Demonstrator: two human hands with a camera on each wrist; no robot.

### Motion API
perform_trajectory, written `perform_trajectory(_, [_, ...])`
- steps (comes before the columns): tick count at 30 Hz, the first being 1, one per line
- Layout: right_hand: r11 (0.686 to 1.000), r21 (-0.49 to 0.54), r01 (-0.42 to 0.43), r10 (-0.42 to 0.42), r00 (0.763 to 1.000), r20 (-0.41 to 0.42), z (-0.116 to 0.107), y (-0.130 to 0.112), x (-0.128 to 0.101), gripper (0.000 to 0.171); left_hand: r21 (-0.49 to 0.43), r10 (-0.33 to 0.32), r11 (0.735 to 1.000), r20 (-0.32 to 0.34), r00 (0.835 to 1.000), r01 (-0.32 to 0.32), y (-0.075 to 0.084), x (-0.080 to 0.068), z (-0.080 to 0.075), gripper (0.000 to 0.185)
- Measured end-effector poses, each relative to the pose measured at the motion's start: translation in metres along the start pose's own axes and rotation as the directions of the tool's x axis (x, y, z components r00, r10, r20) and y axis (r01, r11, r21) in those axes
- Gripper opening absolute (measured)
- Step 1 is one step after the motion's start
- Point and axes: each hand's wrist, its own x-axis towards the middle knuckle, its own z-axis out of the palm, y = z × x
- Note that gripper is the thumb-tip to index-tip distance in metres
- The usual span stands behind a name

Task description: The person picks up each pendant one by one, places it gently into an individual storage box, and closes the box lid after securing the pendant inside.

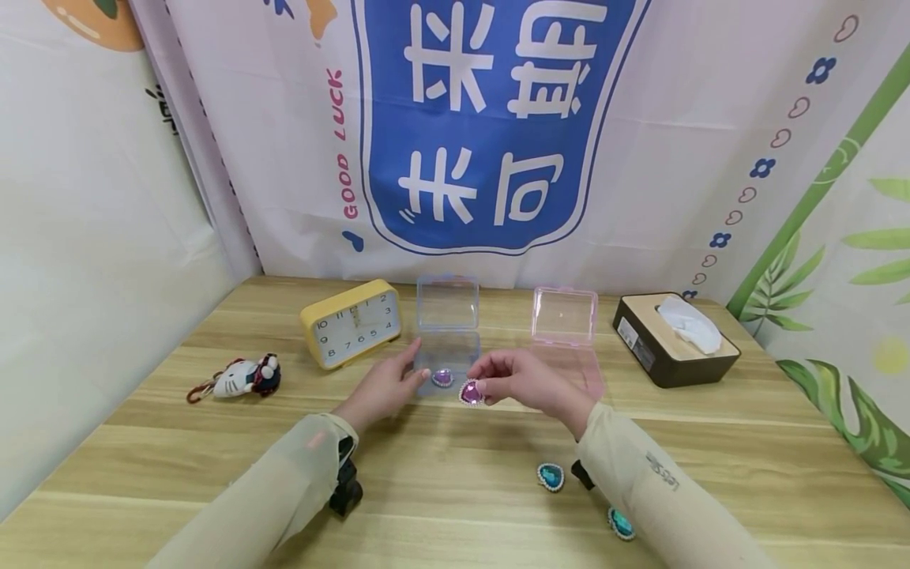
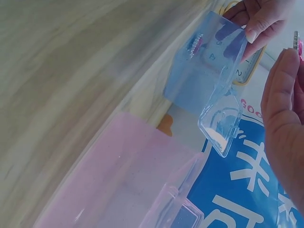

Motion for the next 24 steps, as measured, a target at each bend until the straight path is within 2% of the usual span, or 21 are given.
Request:
perform_trajectory(10, [0.999,0.032,0.012,-0.011,0.999,-0.038,0.003,-0.002,0.010,0.022,-0.004,0.003,1.000,-0.005,1.000,-0.003,0.000,0.000,0.000,0.063])
perform_trajectory(18, [0.998,0.057,-0.023,0.027,0.997,-0.068,0.005,-0.001,0.018,0.021,0.000,0.005,1.000,-0.003,1.000,-0.005,-0.001,0.001,0.000,0.063])
perform_trajectory(24, [0.995,0.095,-0.013,0.022,0.995,-0.098,0.007,-0.004,0.024,0.021,0.003,0.010,1.000,-0.007,1.000,-0.010,-0.002,0.001,0.001,0.063])
